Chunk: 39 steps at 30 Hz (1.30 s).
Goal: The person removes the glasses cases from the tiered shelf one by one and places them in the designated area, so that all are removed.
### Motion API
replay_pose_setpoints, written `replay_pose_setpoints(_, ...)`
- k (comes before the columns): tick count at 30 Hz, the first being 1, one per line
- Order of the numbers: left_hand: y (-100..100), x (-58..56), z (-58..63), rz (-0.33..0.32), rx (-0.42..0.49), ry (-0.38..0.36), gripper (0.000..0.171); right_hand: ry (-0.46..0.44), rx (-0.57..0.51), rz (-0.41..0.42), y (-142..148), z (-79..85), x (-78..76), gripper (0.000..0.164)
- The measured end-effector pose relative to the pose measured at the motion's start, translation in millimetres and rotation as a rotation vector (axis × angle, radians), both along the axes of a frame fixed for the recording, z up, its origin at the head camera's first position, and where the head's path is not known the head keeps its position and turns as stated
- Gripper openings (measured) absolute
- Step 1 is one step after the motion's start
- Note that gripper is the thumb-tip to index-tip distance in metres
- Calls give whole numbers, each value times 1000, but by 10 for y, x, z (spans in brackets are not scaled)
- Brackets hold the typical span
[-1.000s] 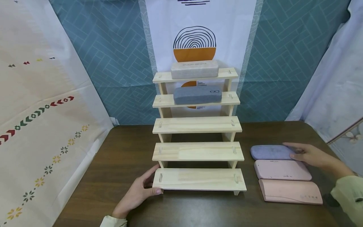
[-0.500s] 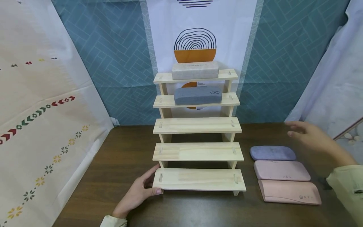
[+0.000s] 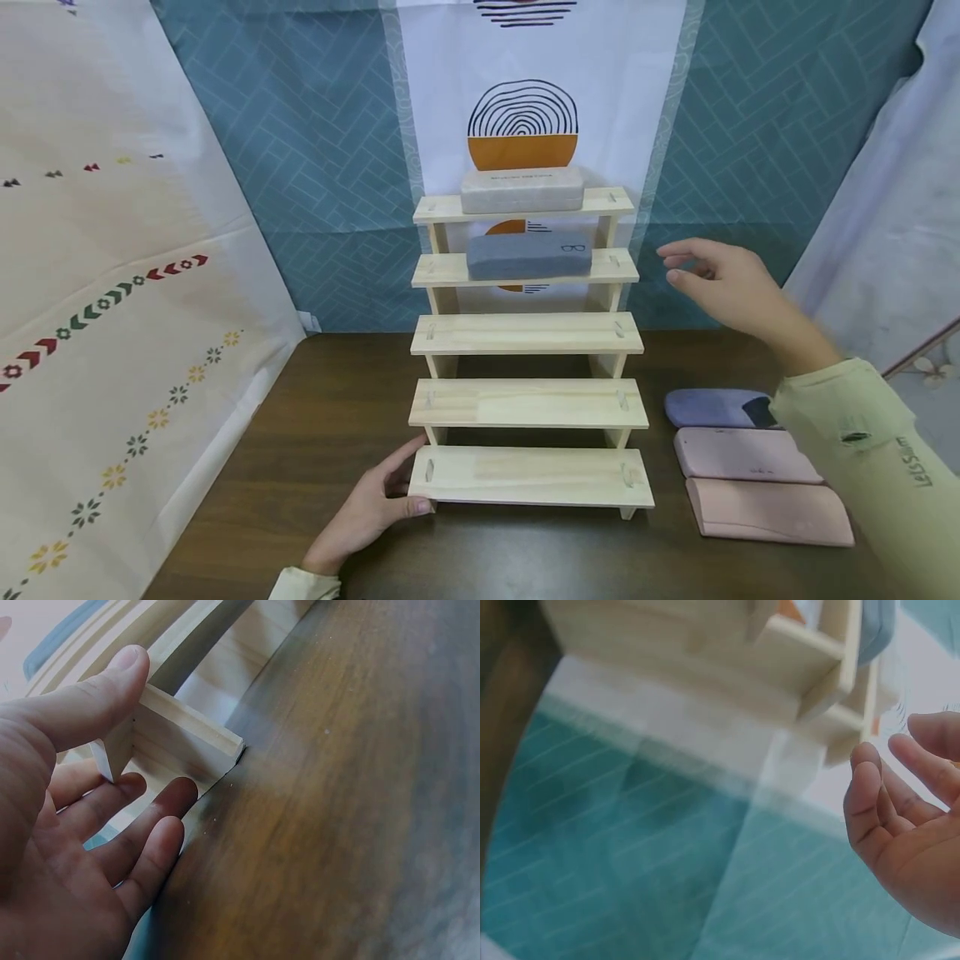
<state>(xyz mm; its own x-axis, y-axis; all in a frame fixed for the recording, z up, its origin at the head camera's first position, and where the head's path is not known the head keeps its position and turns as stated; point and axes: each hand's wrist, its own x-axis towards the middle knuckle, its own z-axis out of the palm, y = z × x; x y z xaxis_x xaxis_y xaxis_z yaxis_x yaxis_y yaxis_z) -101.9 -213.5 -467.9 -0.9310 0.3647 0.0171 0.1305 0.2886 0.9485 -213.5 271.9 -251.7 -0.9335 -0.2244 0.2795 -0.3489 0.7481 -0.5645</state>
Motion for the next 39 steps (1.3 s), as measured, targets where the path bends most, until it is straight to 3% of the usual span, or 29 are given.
replay_pose_setpoints(6, -2, -10, 2, 12, -6, -24, 88, -6, -42, 45, -357, 177, -149, 46)
replay_pose_setpoints(12, -18, -15, -2, 12, 4, -19, 86, -30, -59, 102, -616, 256, -340, 50)
replay_pose_setpoints(19, -14, -4, -9, 1, 22, -20, 87, -154, -61, 145, -803, 220, -565, 74)
replay_pose_setpoints(24, -20, 3, 3, -7, 22, -5, 86, -208, 16, 146, -888, 184, -691, 90)
replay_pose_setpoints(30, -18, 6, 15, -17, 28, 8, 84, -215, 76, 164, -936, 178, -753, 90)
replay_pose_setpoints(34, -22, 3, 12, -18, 27, 8, 84, -225, -55, 160, -920, 170, -664, 84)
replay_pose_setpoints(39, -21, 4, -4, -26, 31, 12, 86, -237, -316, 139, -851, 124, -501, 78)
